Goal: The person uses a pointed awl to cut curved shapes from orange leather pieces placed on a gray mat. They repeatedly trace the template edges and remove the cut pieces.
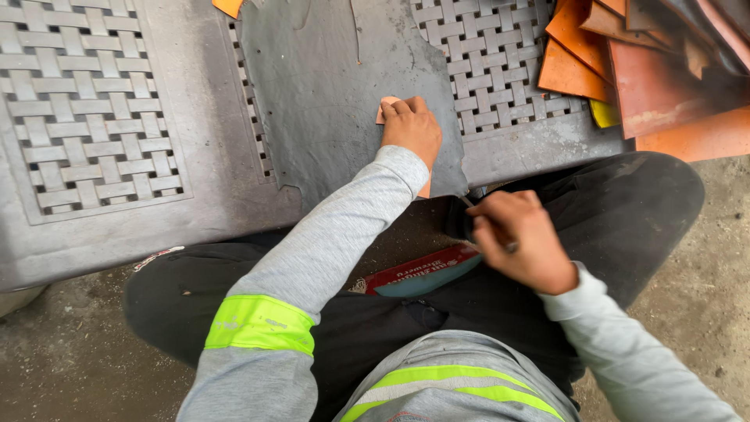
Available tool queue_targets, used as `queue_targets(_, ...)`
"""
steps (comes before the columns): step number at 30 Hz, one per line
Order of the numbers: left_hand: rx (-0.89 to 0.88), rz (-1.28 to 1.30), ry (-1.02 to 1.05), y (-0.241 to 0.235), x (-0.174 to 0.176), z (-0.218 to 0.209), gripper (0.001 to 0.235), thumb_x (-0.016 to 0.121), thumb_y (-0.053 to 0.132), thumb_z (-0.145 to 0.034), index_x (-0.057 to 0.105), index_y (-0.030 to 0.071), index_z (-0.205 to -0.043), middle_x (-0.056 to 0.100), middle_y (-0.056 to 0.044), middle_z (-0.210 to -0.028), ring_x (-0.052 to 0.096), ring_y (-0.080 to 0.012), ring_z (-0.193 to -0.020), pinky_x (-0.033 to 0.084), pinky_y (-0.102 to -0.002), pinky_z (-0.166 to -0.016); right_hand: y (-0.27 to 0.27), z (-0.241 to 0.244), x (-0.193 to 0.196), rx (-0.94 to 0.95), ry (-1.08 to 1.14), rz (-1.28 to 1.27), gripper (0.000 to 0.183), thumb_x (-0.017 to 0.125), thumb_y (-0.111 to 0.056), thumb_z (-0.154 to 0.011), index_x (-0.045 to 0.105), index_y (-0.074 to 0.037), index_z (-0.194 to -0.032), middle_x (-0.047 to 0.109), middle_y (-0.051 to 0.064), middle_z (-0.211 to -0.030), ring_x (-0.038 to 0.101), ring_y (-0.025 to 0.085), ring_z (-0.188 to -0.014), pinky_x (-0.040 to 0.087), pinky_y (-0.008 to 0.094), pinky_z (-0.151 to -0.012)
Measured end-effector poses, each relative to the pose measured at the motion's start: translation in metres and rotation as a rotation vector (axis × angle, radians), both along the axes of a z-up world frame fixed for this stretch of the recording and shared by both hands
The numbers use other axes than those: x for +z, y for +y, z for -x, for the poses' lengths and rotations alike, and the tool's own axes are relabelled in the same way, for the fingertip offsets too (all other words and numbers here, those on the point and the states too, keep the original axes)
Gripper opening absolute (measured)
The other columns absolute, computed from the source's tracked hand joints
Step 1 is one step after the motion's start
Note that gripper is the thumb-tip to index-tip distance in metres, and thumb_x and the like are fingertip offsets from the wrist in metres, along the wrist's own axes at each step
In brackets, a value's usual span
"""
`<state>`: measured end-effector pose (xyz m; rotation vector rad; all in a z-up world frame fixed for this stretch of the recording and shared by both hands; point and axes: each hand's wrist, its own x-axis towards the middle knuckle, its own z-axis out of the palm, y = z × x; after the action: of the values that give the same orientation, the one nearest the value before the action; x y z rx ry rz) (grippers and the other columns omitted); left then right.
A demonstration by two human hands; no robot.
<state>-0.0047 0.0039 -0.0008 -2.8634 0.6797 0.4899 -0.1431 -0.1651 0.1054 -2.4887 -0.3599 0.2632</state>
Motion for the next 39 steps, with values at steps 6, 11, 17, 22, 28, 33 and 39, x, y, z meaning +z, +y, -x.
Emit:
queue_targets(6, 0.183, -0.064, -0.097, -0.019, -0.004, 0.019, 0.049, 0.053, 0.028, -0.097, 0.058, -0.005, -0.132, 0.051, -0.035, -0.136, 0.054, -0.0491, -0.120, 0.041, -0.057, -0.106, -0.035, -0.045, 0.041, -0.332, 0.087, -0.547, 0.016, 0.068, -0.008, -0.100, 0.067, 0.003, -0.112, 0.071, 0.003, -0.102, 0.068, 0.008, -0.096, 0.056, 0.022, -0.087)
queue_targets(11, 0.305, -0.159, -0.044, -0.042, -0.004, 0.023, 0.054, 0.048, 0.030, -0.100, 0.053, -0.006, -0.140, 0.043, -0.040, -0.147, 0.046, -0.0529, -0.128, 0.041, -0.055, -0.105, -0.006, -0.112, 0.036, -0.235, 0.050, -0.605, 0.017, 0.072, -0.012, -0.105, 0.072, 0.004, -0.109, 0.072, 0.005, -0.090, 0.069, 0.011, -0.079, 0.057, 0.024, -0.074)
queue_targets(17, 0.365, -0.095, 0.161, -0.045, 0.008, 0.021, 0.058, 0.049, 0.034, -0.102, 0.045, -0.002, -0.147, 0.029, -0.035, -0.152, 0.037, -0.0575, -0.135, 0.047, -0.072, -0.094, 0.065, -0.196, -0.011, 0.111, 0.208, -0.471, 0.027, 0.069, -0.024, -0.104, 0.070, 0.003, -0.102, 0.063, 0.002, -0.074, 0.056, 0.008, -0.063, 0.047, 0.025, -0.057)
queue_targets(22, 0.400, -0.185, 0.176, -0.051, 0.019, 0.017, 0.075, 0.070, 0.028, -0.090, 0.040, -0.003, -0.152, 0.028, -0.036, -0.154, 0.036, -0.0588, -0.135, 0.050, -0.065, -0.093, 0.108, -0.232, -0.053, 0.122, 0.263, -0.303, 0.039, 0.066, -0.034, -0.107, 0.064, 0.004, -0.096, 0.060, 0.005, -0.070, 0.053, 0.011, -0.061, 0.046, 0.031, -0.055)
queue_targets(28, 0.320, -0.315, 0.257, -0.053, 0.028, 0.017, 0.105, 0.092, 0.007, -0.066, 0.035, -0.003, -0.154, 0.026, -0.037, -0.155, 0.036, -0.0548, -0.138, 0.055, -0.058, -0.092, 0.114, -0.245, -0.080, 0.180, 0.269, -0.178, 0.040, 0.066, -0.037, -0.103, 0.068, 0.002, -0.098, 0.068, 0.008, -0.076, 0.062, 0.015, -0.066, 0.052, 0.034, -0.061)
queue_targets(33, 0.330, -0.302, 0.239, -0.050, 0.029, 0.017, 0.109, 0.092, 0.008, -0.066, 0.032, -0.004, -0.155, 0.026, -0.037, -0.154, 0.036, -0.0545, -0.137, 0.056, -0.058, -0.090, 0.114, -0.249, -0.090, 0.151, 0.324, -0.184, 0.040, 0.065, -0.037, -0.102, 0.069, 0.003, -0.103, 0.070, 0.009, -0.080, 0.065, 0.017, -0.070, 0.054, 0.035, -0.064)
queue_targets(39, 0.342, -0.250, 0.250, -0.050, 0.024, 0.016, 0.108, 0.091, 0.011, -0.068, 0.030, -0.007, -0.155, 0.024, -0.037, -0.154, 0.034, -0.0555, -0.139, 0.055, -0.062, -0.089, 0.111, -0.252, -0.096, 0.171, 0.340, -0.223, 0.039, 0.065, -0.036, -0.102, 0.069, 0.003, -0.103, 0.071, 0.008, -0.081, 0.067, 0.015, -0.072, 0.056, 0.032, -0.067)
